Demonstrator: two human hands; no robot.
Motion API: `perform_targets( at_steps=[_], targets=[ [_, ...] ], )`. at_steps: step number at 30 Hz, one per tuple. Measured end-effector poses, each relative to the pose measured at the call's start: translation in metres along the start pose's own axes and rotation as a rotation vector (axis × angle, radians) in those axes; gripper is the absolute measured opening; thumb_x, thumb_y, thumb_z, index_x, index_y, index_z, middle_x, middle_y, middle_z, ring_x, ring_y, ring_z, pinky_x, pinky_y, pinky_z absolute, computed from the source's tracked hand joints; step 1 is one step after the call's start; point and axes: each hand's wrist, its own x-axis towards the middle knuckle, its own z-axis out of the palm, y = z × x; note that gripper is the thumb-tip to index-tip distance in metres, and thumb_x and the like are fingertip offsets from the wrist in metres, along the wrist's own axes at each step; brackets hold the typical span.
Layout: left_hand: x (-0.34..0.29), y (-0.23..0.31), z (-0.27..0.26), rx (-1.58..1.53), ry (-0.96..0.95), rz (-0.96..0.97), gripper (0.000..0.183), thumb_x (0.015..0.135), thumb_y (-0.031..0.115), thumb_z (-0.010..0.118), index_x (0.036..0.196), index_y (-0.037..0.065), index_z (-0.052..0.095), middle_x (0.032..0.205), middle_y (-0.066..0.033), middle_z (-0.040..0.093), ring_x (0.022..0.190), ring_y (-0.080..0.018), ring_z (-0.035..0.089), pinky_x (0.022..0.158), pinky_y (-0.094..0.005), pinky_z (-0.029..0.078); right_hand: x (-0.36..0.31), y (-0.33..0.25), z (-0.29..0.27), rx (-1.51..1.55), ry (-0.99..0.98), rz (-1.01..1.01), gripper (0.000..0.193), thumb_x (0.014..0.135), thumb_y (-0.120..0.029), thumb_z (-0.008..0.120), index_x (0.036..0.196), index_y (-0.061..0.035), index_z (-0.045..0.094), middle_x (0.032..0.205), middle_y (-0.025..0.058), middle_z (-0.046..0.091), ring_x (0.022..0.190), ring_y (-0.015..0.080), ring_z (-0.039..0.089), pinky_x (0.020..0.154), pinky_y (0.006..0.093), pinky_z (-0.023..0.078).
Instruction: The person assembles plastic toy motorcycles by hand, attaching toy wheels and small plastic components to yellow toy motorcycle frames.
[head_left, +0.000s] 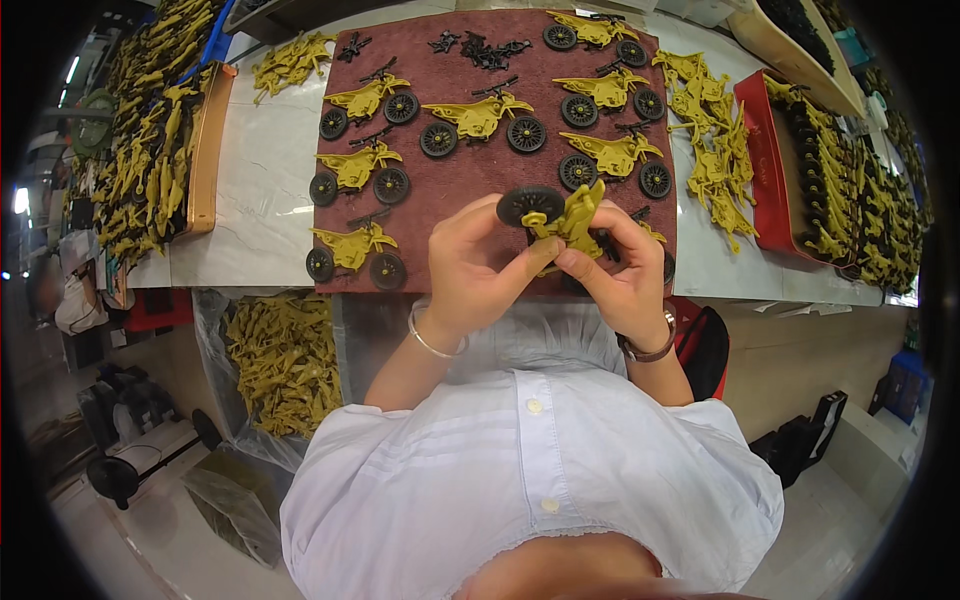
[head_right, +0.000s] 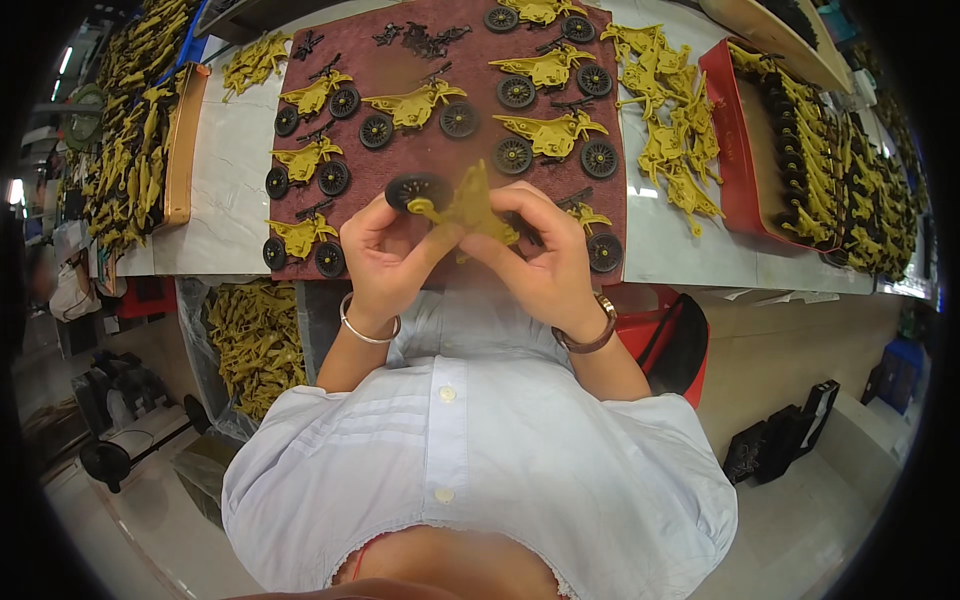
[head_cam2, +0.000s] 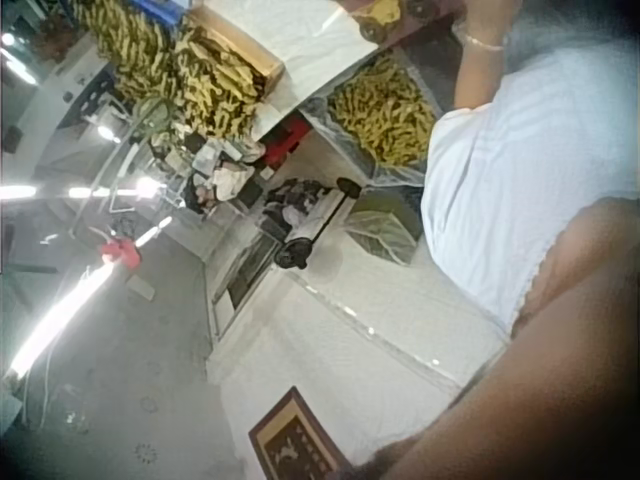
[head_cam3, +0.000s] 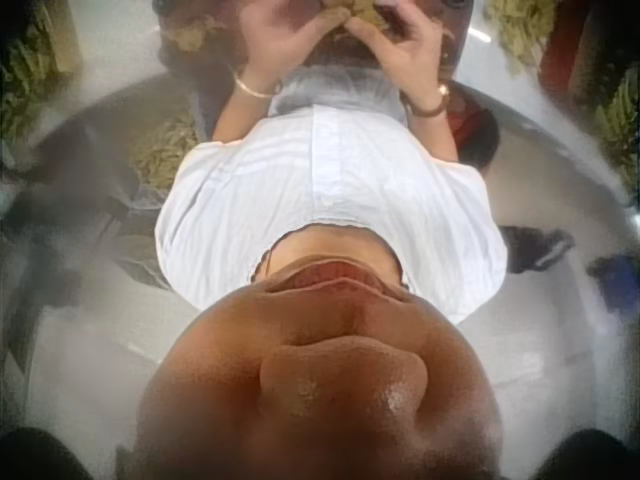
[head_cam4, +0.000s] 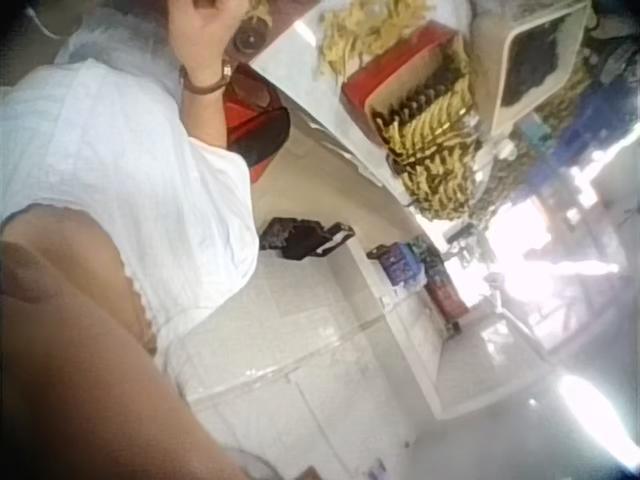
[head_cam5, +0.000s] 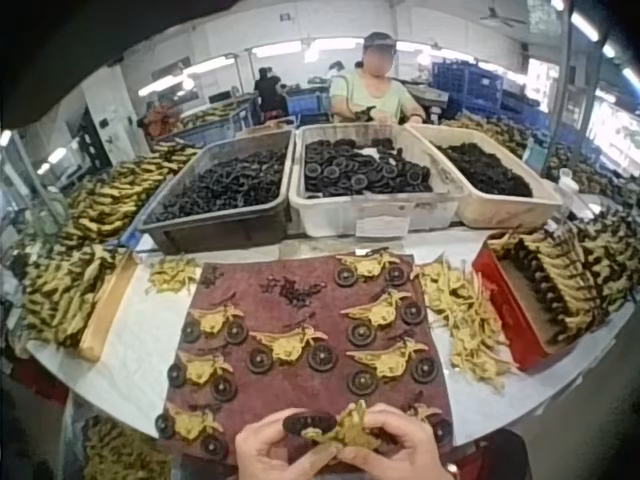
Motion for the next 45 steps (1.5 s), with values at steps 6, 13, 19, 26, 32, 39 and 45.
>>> perform_targets(
  at_steps=[6,13,19,26,32,39,45],
  targets=[
    [0.000,-0.006,-0.005,-0.071,-0.053,-0.026,0.026,0.071,-0.003,0.068,0.096,-0.002,0.060,0.090,-0.0061,0.060,0.083,-0.0127,0.058,0.072,-0.0261,0.048,0.000,0.003,0.000,-0.010,-0.019,-0.032,0.027,0.073,0.000,0.068,0.098,0.0029,0.057,0.091,0.0057,0.057,0.078,0.0111,0.054,0.066,0.0228,0.042],
    [0.012,0.004,-0.020,-0.253,-0.061,-0.121,0.038,0.071,-0.007,0.067,0.106,-0.005,0.054,0.100,-0.0110,0.059,0.092,-0.0154,0.058,0.080,-0.0279,0.049,0.003,-0.011,0.002,-0.169,-0.040,0.092,0.034,0.071,-0.001,0.071,0.102,0.0027,0.057,0.096,0.0073,0.060,0.085,0.0138,0.058,0.074,0.0254,0.046],
    [0.003,-0.006,-0.025,-0.262,0.029,-0.143,0.024,0.075,-0.006,0.064,0.098,-0.004,0.057,0.097,-0.0118,0.060,0.089,-0.0161,0.060,0.079,-0.0281,0.050,-0.003,0.011,-0.002,0.230,0.181,0.039,0.031,0.076,0.004,0.066,0.104,0.0073,0.055,0.098,0.0080,0.059,0.090,0.0117,0.057,0.078,0.0238,0.047],
    [-0.002,-0.008,-0.029,-0.254,-0.039,-0.175,0.030,0.072,-0.006,0.068,0.099,-0.003,0.058,0.092,-0.0084,0.063,0.086,-0.0139,0.060,0.077,-0.0271,0.050,0.004,0.006,-0.008,0.153,0.097,0.068,0.032,0.075,0.005,0.066,0.104,0.0069,0.054,0.098,0.0086,0.060,0.088,0.0129,0.058,0.077,0.0237,0.048],
    [-0.006,0.004,-0.016,-0.125,-0.210,-0.282,0.037,0.071,-0.008,0.067,0.106,-0.008,0.053,0.102,-0.0112,0.059,0.092,-0.0156,0.058,0.082,-0.0290,0.050,0.001,0.003,0.003,0.419,0.112,0.101,0.035,0.076,0.008,0.063,0.109,0.0075,0.052,0.102,0.0104,0.059,0.091,0.0130,0.058,0.079,0.0252,0.050],
    [-0.009,0.000,-0.009,0.006,-0.156,-0.128,0.034,0.072,-0.008,0.067,0.104,-0.008,0.055,0.096,-0.0101,0.061,0.089,-0.0143,0.059,0.079,-0.0268,0.050,-0.003,-0.001,0.002,0.320,0.111,0.041,0.032,0.081,0.002,0.061,0.111,0.0087,0.052,0.103,0.0102,0.059,0.092,0.0125,0.058,0.077,0.0243,0.049],
    [-0.002,0.002,-0.007,-0.129,-0.175,-0.270,0.032,0.073,-0.003,0.068,0.103,-0.006,0.057,0.095,-0.0070,0.063,0.087,-0.0117,0.059,0.077,-0.0250,0.047,-0.003,0.008,-0.018,0.097,0.056,0.016,0.038,0.075,-0.002,0.068,0.111,0.0024,0.056,0.104,0.0081,0.060,0.092,0.0106,0.056,0.074,0.0233,0.048]
  ],
)
